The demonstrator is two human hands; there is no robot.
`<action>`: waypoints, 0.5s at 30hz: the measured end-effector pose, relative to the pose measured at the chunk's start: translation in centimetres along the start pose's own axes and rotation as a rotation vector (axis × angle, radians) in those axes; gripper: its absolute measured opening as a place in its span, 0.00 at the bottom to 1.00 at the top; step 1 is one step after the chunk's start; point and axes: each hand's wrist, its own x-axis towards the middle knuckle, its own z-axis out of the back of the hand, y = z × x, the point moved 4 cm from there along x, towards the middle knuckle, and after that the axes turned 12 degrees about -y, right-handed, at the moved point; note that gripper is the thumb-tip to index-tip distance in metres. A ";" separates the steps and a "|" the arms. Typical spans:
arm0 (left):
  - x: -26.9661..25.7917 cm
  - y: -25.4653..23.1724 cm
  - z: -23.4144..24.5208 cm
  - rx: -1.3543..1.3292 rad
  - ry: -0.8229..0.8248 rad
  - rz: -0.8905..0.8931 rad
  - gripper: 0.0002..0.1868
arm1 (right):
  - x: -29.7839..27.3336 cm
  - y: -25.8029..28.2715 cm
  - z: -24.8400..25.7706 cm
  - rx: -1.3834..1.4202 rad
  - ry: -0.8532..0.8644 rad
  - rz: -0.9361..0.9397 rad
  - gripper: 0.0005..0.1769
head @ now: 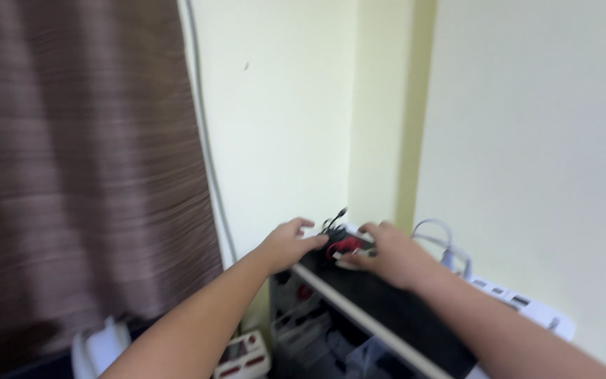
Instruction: Wiping down a PC tower, rearranging cables, and placing a desk mat and keyboard.
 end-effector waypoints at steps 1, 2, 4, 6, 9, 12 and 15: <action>-0.3 1.2 0.4 -0.035 -0.099 -0.097 0.39 | -0.1 0.3 -0.3 -0.071 -0.047 0.052 0.40; -1.7 0.9 1.0 -0.028 -0.102 -0.071 0.39 | -0.3 0.3 -0.1 -0.060 -0.024 0.061 0.40; -5.0 0.1 2.9 0.009 -0.187 -0.214 0.36 | -0.8 1.5 1.0 -0.073 -0.239 0.309 0.35; -8.8 -0.2 5.7 0.057 -0.233 -0.252 0.33 | -1.4 3.1 2.5 -0.098 -0.296 0.471 0.32; -13.9 0.8 9.8 0.103 -0.258 -0.340 0.28 | -1.4 4.9 4.5 -0.152 -0.434 0.697 0.26; -20.1 2.4 14.2 0.076 -0.191 -0.256 0.25 | -0.5 6.4 4.4 -0.069 -0.505 0.764 0.22; -26.3 6.0 18.4 0.020 -0.106 -0.090 0.22 | -4.3 11.5 3.1 0.030 -0.454 0.748 0.19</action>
